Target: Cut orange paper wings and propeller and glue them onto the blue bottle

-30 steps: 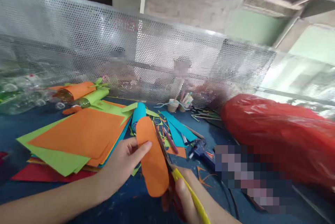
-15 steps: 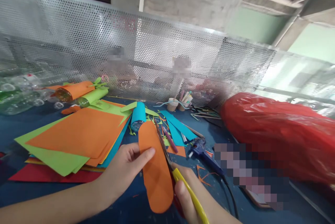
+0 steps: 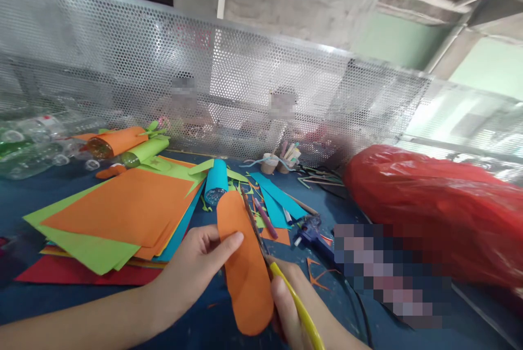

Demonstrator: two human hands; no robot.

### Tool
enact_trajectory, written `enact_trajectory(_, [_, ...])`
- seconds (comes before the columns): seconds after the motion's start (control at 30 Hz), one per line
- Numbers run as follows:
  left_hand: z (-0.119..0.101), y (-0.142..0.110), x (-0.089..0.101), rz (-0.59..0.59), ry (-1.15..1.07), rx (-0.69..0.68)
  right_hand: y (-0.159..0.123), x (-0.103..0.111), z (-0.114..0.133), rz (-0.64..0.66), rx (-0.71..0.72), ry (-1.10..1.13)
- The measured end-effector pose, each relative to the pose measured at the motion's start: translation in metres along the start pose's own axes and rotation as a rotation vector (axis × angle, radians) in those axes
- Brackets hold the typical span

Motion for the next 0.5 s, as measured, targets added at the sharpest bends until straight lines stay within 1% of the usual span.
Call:
enact_trajectory(0.1, [0.001, 0.002, 0.0, -0.008, 0.003, 0.011, 0.002, -0.001, 0.003, 0.008, -0.015, -0.004])
enact_trajectory(0.23, [0.002, 0.002, 0.001, -0.007, 0.004, 0.016, 0.001, -0.003, 0.005, -0.012, -0.08, 0.031])
enact_trajectory(0.4, [0.002, 0.003, 0.001, 0.021, -0.012, 0.001, -0.006, -0.004, -0.002, -0.017, -0.24, 0.109])
enact_trajectory(0.5, [0.002, 0.006, 0.004, 0.007, -0.049, -0.009, -0.002, -0.002, -0.006, -0.012, -0.249, 0.111])
Point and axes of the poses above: each hand's wrist, its own y-axis towards the middle knuckle, its own x-axis out of the back of the hand, z = x × y, the point moved 1 cm from there along y, towards the middle knuckle, and after that the axes turned 15 degrees about x, right-handed, at the moved point
